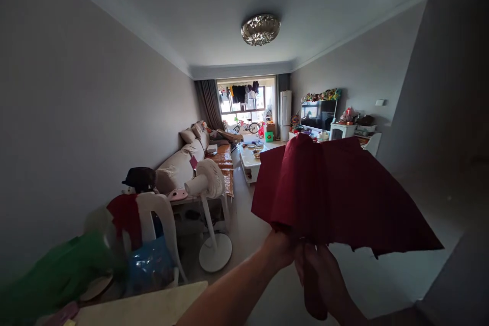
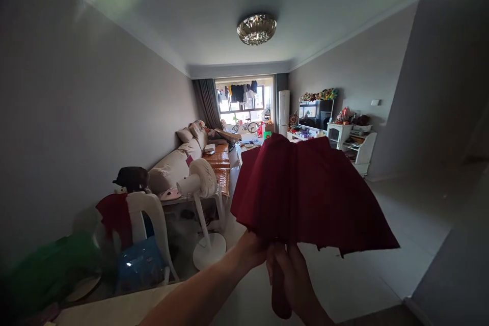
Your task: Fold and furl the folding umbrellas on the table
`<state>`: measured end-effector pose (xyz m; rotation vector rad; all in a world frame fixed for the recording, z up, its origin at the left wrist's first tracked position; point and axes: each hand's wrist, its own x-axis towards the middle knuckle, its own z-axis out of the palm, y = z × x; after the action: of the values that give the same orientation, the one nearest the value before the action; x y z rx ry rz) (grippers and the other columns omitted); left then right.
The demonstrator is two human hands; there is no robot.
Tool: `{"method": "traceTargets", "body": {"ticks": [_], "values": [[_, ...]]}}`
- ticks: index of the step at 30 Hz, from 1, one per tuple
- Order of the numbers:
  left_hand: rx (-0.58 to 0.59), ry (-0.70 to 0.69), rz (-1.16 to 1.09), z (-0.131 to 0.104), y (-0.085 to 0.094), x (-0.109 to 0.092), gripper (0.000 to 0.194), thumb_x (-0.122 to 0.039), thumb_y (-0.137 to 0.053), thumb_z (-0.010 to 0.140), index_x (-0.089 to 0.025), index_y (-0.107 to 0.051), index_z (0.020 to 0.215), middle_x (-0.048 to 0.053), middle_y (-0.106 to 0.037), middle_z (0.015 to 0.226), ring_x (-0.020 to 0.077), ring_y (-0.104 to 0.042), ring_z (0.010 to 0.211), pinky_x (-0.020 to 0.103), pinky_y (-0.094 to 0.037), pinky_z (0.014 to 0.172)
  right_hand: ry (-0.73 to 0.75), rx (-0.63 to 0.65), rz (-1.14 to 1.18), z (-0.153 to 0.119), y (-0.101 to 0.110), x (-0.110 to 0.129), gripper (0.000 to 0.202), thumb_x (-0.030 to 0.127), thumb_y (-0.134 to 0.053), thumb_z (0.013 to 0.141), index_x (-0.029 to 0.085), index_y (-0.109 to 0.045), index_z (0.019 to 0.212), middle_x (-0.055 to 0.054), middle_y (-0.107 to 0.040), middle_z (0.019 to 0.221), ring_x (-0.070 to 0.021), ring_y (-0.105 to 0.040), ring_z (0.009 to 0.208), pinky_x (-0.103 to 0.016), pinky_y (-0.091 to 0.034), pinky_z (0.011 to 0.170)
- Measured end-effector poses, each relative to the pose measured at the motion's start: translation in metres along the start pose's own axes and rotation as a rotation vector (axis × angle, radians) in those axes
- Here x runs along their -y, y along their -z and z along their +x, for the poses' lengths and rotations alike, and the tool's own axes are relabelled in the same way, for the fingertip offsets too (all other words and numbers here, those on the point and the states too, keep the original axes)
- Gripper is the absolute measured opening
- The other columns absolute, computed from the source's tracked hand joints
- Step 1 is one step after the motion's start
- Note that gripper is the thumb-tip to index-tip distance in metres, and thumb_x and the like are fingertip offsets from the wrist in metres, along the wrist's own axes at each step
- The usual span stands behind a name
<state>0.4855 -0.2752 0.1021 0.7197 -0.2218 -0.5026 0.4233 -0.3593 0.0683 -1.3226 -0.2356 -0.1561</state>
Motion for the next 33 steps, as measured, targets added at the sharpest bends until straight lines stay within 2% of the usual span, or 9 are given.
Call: {"method": "traceTargets", "body": {"ticks": [5, 10, 12, 15, 20, 23, 26, 30, 33], "values": [[0.078, -0.030, -0.021, -0.001, 0.005, -0.009, 0.042, -0.021, -0.089, 0.046, -0.014, -0.071, 0.083, 0.006, -0.068, 0.083, 0.0186, -0.061, 0.079, 0.033, -0.044, 0.081, -0.084, 0.030, 0.277, 0.015, 0.007, 0.019, 0.032, 0.049, -0.061, 0.081, 0.020, -0.049, 0.072, 0.004, -0.051, 0.052, -0.0093, -0.043, 0.038, -0.022, -0.035, 0.037], [0.216, 0.029, 0.015, -0.009, 0.025, 0.000, 0.033, -0.032, -0.081, 0.065, -0.012, -0.068, 0.088, 0.006, -0.066, 0.080, 0.0172, -0.062, 0.070, 0.030, -0.045, 0.067, -0.170, 0.072, 0.484, 0.031, 0.016, 0.029, 0.032, 0.043, -0.063, 0.077, 0.019, -0.047, 0.065, 0.003, -0.049, 0.052, -0.0083, -0.043, 0.038, -0.019, -0.034, 0.035], [0.176, 0.060, -0.019, -0.013, 0.030, 0.011, 0.029, -0.034, -0.078, 0.070, -0.014, -0.066, 0.087, 0.004, -0.065, 0.075, 0.0137, -0.060, 0.062, 0.026, -0.044, 0.060, -0.154, 0.058, 0.508, 0.033, 0.014, 0.027, 0.030, 0.042, -0.064, 0.076, 0.019, -0.049, 0.066, 0.002, -0.051, 0.054, -0.0085, -0.044, 0.039, -0.020, -0.035, 0.035], [0.015, 0.119, -0.068, -0.020, 0.024, 0.023, 0.038, -0.047, -0.079, 0.068, -0.014, -0.061, 0.074, -0.002, -0.057, 0.059, 0.0072, -0.053, 0.052, 0.020, -0.040, 0.054, -0.140, 0.065, 0.467, 0.030, 0.009, 0.020, 0.029, 0.041, -0.060, 0.079, 0.018, -0.049, 0.064, 0.002, -0.051, 0.051, -0.0101, -0.047, 0.040, -0.021, -0.038, 0.036], [-0.222, -0.035, 0.313, -0.029, -0.007, 0.018, 0.058, -0.072, -0.068, 0.063, -0.016, -0.055, 0.068, -0.004, -0.049, 0.050, 0.0065, -0.044, 0.041, 0.020, -0.031, 0.042, -0.189, -0.086, 0.471, 0.020, 0.002, 0.014, 0.026, 0.039, -0.064, 0.075, 0.021, -0.045, 0.072, 0.006, -0.049, 0.050, -0.0097, -0.045, 0.037, -0.021, -0.036, 0.035], [-0.259, -0.038, 0.470, -0.030, -0.015, 0.008, 0.059, -0.072, -0.067, 0.064, -0.016, -0.058, 0.082, -0.006, -0.049, 0.050, 0.0071, -0.042, 0.036, 0.021, -0.028, 0.037, -0.188, -0.122, 0.392, 0.016, -0.002, 0.015, 0.029, 0.042, -0.065, 0.073, 0.022, -0.046, 0.081, 0.008, -0.050, 0.050, -0.0104, -0.046, 0.036, -0.021, -0.037, 0.035], [-0.258, 0.028, 0.485, -0.027, -0.018, 0.000, 0.062, -0.072, -0.068, 0.062, -0.016, -0.057, 0.086, -0.004, -0.054, 0.053, 0.0101, -0.046, 0.037, 0.023, -0.029, 0.036, -0.163, -0.119, 0.265, 0.014, -0.006, 0.018, 0.030, 0.045, -0.063, 0.072, 0.023, -0.046, 0.083, 0.008, -0.050, 0.049, -0.0109, -0.046, 0.035, -0.022, -0.038, 0.035], [-0.282, -0.008, 0.372, -0.020, -0.020, -0.008, 0.058, -0.058, -0.078, 0.058, -0.016, -0.061, 0.095, 0.003, -0.067, 0.074, 0.0160, -0.062, 0.060, 0.024, -0.039, 0.046, -0.107, -0.131, 0.155, 0.014, -0.010, 0.022, 0.033, 0.046, -0.062, 0.072, 0.022, -0.047, 0.088, 0.008, -0.053, 0.055, -0.0108, -0.050, 0.041, -0.023, -0.043, 0.039], [-0.259, -0.021, 0.356, -0.014, -0.020, -0.012, 0.050, -0.050, -0.083, 0.057, -0.014, -0.065, 0.088, 0.008, -0.070, 0.083, 0.0194, -0.065, 0.075, 0.026, -0.044, 0.058, -0.071, -0.130, 0.126, 0.016, -0.010, 0.022, 0.032, 0.046, -0.060, 0.074, 0.022, -0.045, 0.088, 0.008, -0.053, 0.055, -0.0099, -0.048, 0.041, -0.023, -0.042, 0.039]]}}
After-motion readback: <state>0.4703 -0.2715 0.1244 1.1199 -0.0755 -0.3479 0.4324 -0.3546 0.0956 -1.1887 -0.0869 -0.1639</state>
